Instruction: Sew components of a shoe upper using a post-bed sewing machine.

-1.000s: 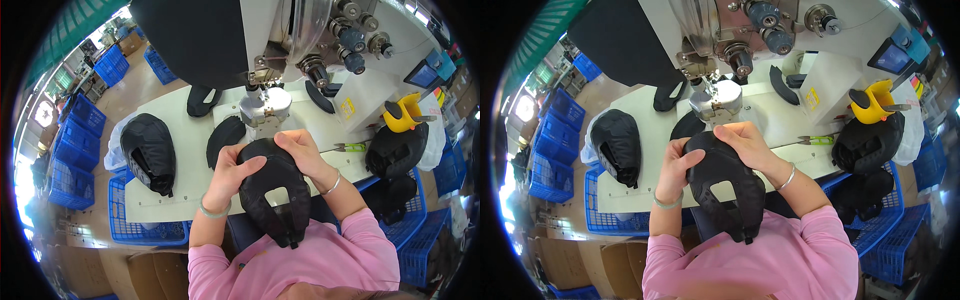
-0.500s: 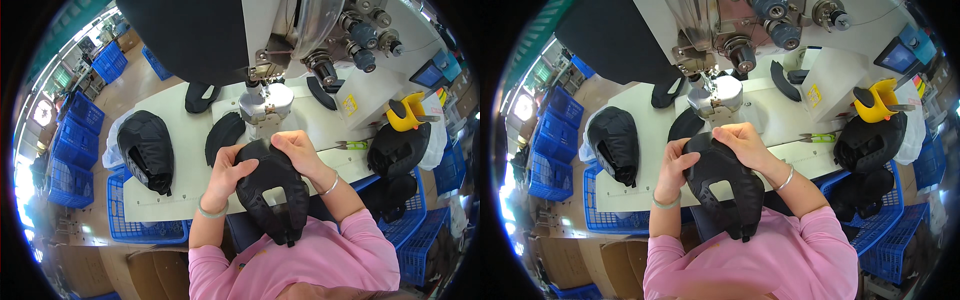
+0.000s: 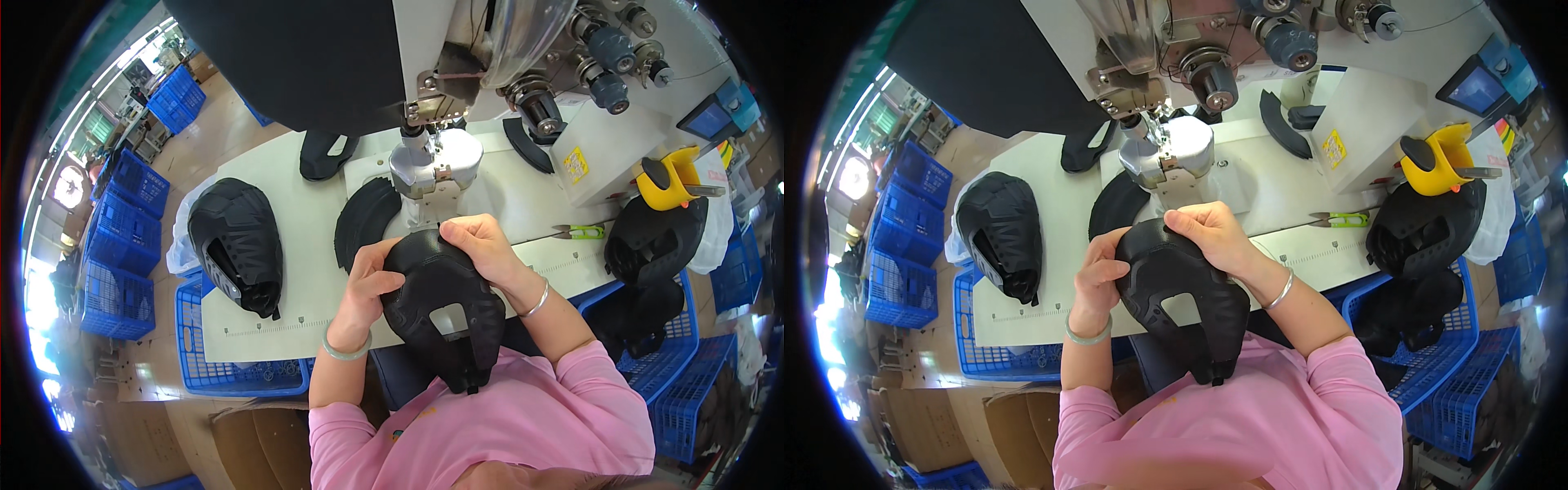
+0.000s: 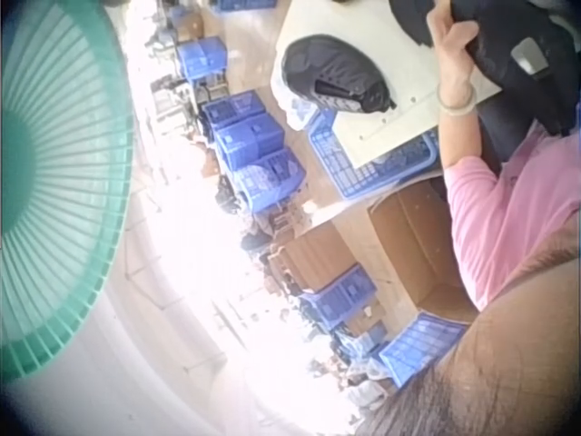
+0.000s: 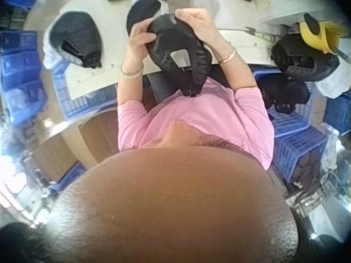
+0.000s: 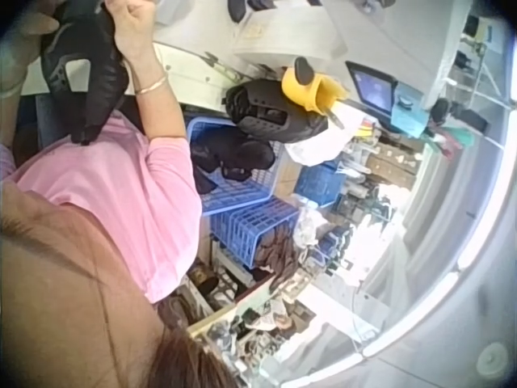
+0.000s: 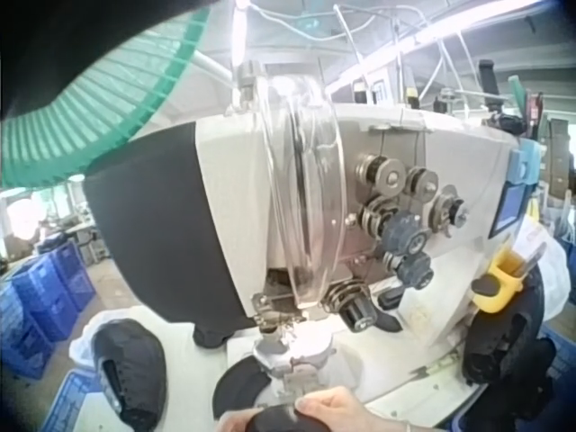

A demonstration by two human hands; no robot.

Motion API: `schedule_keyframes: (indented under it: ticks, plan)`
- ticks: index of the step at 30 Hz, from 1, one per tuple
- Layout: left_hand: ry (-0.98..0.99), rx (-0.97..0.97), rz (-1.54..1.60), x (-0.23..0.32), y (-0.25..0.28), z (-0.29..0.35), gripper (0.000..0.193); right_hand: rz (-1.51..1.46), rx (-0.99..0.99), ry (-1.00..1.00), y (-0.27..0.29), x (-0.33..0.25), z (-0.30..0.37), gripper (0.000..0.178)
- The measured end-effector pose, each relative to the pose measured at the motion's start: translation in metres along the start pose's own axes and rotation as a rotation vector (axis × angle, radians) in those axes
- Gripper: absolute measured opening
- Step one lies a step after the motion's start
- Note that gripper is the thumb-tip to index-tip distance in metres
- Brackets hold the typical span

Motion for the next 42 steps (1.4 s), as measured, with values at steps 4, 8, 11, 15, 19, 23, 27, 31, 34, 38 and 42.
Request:
schedule_keyframes:
  ticks: [4, 8, 11, 15, 19, 23, 27, 31, 34, 38, 42]
  plan:
    - [0.037, -0.004, 0.025, -0.004, 0.002, 0.001, 0.045, -0.007, 0.002, -0.020, 0.001, 0.004, 0.000, 0.033]
    - [0.061, 0.022, 0.031, -0.008, 0.005, 0.001, 0.043, -0.012, 0.006, -0.017, 0.002, 0.006, -0.001, 0.033]
    - [0.082, 0.043, 0.070, -0.010, 0.008, 0.003, 0.037, 0.001, 0.015, -0.013, 0.003, 0.008, -0.001, 0.032]
    - [0.095, 0.067, 0.025, -0.013, 0.014, 0.008, 0.032, 0.002, 0.045, -0.051, 0.004, 0.009, 0.000, 0.032]
    - [0.112, 0.095, 0.043, -0.015, 0.016, 0.016, 0.037, -0.013, 0.050, -0.066, 0.005, 0.013, -0.002, 0.033]
    - [0.111, 0.187, -0.115, -0.025, 0.023, 0.029, 0.051, -0.019, 0.058, -0.067, 0.009, 0.015, -0.002, 0.032]
    - [0.071, 0.239, -0.151, -0.023, 0.032, 0.037, 0.057, -0.020, 0.062, -0.080, 0.008, 0.021, -0.002, 0.030]
    - [0.068, 0.241, -0.148, -0.023, 0.034, 0.039, 0.058, -0.017, 0.093, -0.093, 0.007, 0.024, -0.002, 0.027]
    - [0.038, 0.250, -0.126, -0.021, 0.031, 0.040, 0.054, -0.017, 0.106, -0.077, 0.008, 0.025, -0.002, 0.025]
    - [-0.015, 0.267, -0.224, -0.016, 0.034, 0.041, 0.055, 0.010, 0.134, -0.051, 0.008, 0.024, -0.002, 0.023]
    - [-0.007, 0.303, -0.249, -0.013, 0.036, 0.045, 0.055, 0.163, 0.176, 0.039, 0.006, 0.015, -0.001, 0.020]
Point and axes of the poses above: each hand's wrist, its own z-axis away from the middle knuckle, its own y-axis out of the back of the hand, x = y × z, the point moved 9 cm from there along -z, towards the middle knuckle, and after that the axes turned 6 degrees about x, right-handed, at the moved point
